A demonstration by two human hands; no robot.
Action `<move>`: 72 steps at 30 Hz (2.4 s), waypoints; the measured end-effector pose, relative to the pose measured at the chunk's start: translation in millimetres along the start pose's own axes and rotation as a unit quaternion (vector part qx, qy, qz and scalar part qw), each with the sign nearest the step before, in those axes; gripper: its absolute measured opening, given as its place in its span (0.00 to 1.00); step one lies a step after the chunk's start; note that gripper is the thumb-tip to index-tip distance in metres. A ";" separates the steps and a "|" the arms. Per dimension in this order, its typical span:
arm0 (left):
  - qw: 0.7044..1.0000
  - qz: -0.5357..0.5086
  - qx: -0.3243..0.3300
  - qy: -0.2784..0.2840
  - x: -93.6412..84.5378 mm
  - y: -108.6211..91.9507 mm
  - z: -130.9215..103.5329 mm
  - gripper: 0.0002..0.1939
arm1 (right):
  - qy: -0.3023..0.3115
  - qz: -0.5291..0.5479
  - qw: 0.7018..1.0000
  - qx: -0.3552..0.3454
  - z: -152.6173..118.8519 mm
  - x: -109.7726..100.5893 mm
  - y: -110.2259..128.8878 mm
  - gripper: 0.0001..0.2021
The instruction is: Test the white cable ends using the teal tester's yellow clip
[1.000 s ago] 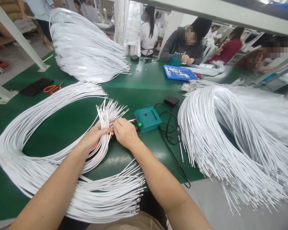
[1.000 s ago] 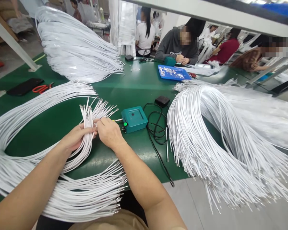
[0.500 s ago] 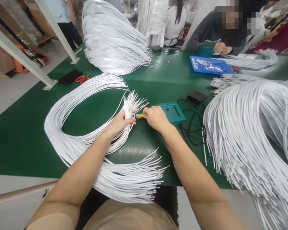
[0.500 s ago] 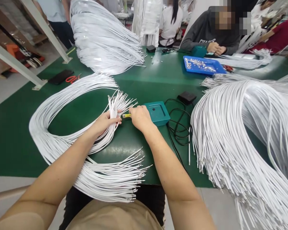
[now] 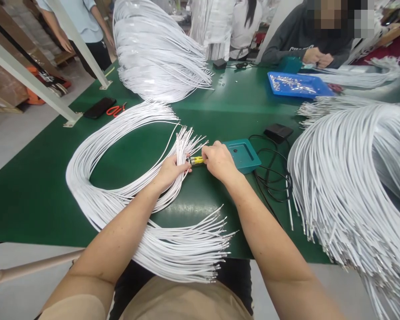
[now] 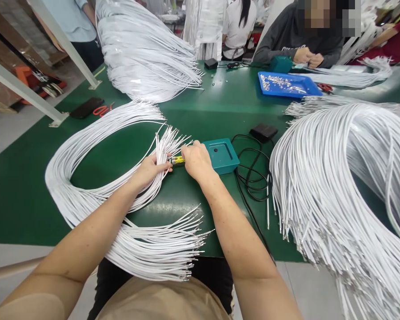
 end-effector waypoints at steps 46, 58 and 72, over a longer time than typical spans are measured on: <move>0.990 -0.128 -0.054 0.029 -16.2 -9.6 -8.2 0.26 | -0.057 0.162 0.975 -0.138 -35.8 -8.0 78.1 0.11; 0.995 -0.096 -0.026 -0.019 -21.7 -8.3 -5.6 0.24 | 0.182 0.114 0.974 0.070 -43.0 19.2 44.9 0.12; 0.991 -0.133 -0.014 0.016 -10.6 -14.1 -10.7 0.19 | 0.216 0.404 0.865 0.205 -43.1 33.6 38.1 0.08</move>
Point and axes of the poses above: each hand's wrist, its own z-axis towards the middle knuckle, its own x-axis out of the palm, y = z × x, the point moved 8 cm from there along z, towards the middle knuckle, and after that the axes turned 15 degrees about -y, right-handed, at the moved point
